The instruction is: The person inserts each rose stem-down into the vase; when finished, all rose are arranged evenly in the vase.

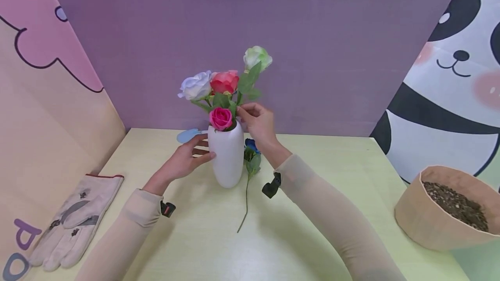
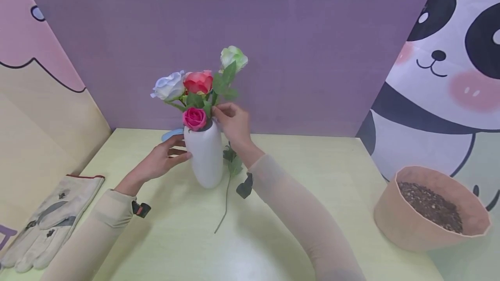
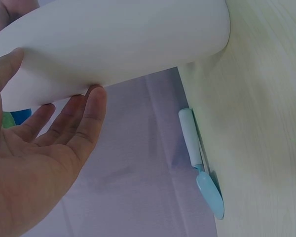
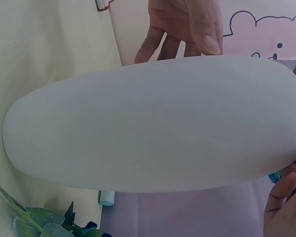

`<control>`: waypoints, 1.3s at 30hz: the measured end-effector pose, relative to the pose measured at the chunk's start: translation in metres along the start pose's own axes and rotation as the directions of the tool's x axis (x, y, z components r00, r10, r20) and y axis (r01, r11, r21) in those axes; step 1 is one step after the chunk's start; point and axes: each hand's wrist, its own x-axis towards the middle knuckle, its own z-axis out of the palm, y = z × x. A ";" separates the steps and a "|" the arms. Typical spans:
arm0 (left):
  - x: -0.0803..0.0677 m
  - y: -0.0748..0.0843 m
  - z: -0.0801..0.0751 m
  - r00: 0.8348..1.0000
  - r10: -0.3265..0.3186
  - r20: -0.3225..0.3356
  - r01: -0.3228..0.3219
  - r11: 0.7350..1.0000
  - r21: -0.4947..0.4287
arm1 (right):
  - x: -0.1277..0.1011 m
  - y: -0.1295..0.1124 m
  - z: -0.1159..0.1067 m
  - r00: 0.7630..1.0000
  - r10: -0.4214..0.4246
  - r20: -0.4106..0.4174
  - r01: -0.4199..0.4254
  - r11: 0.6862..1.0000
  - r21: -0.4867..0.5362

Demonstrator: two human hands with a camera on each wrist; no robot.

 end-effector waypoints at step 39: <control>-0.002 0.005 0.001 1.000 0.002 0.001 -0.002 1.000 -0.004 | -0.012 0.008 -0.028 0.989 0.072 0.130 -0.057 0.992 -0.115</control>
